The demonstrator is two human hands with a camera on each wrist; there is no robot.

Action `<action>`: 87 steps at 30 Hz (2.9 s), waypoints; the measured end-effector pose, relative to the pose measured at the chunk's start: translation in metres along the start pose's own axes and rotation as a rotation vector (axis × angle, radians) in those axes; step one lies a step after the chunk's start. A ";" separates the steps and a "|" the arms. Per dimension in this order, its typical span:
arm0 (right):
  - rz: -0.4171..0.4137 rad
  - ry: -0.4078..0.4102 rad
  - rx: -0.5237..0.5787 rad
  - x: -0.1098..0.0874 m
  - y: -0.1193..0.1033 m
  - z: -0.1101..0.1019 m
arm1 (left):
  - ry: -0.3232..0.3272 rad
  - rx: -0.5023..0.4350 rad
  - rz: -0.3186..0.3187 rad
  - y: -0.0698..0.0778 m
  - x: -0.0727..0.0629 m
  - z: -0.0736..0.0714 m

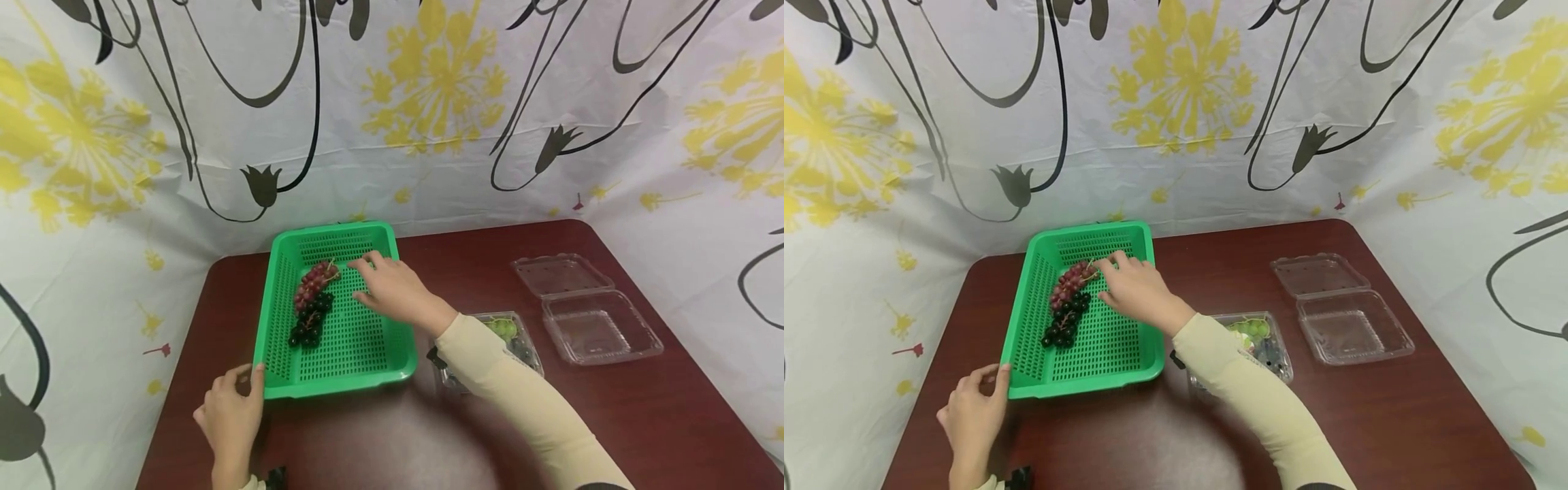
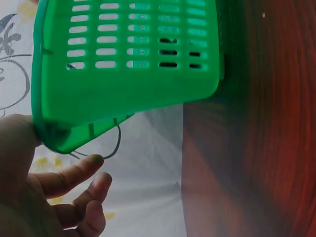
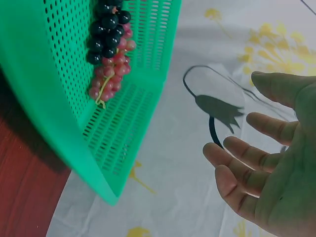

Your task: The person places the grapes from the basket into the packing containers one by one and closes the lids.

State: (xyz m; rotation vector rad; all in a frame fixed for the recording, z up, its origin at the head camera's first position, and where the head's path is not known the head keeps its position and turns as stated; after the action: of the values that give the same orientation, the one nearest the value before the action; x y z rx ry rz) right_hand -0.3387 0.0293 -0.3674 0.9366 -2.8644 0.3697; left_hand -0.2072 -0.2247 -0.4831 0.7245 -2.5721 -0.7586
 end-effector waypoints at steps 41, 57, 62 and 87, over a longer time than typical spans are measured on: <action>-0.239 -0.385 -0.323 0.072 -0.052 0.149 | -0.156 -0.139 -0.041 -0.009 0.001 0.012; -0.222 -0.358 -0.366 0.077 -0.048 0.156 | -0.112 -0.191 -0.013 -0.007 0.002 0.014; -0.247 -0.341 -0.405 0.077 -0.049 0.157 | -0.108 -0.192 -0.018 -0.008 0.001 0.013; -0.281 -0.333 -0.410 0.077 -0.053 0.156 | -0.144 -0.209 -0.034 -0.008 0.000 0.014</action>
State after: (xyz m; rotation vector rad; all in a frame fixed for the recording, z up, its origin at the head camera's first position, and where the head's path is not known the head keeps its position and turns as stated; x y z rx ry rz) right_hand -0.3726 -0.0968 -0.4946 1.3868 -2.8440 -0.4207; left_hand -0.2106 -0.2250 -0.4986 0.6709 -2.5589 -1.1079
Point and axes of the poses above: each hand's wrist, its own x-axis towards the middle knuckle, its own z-axis out of the palm, y = z × x, the point moved 8 cm from there along x, towards the middle knuckle, and after that the axes turned 6 degrees about y, right-handed, at the moved point
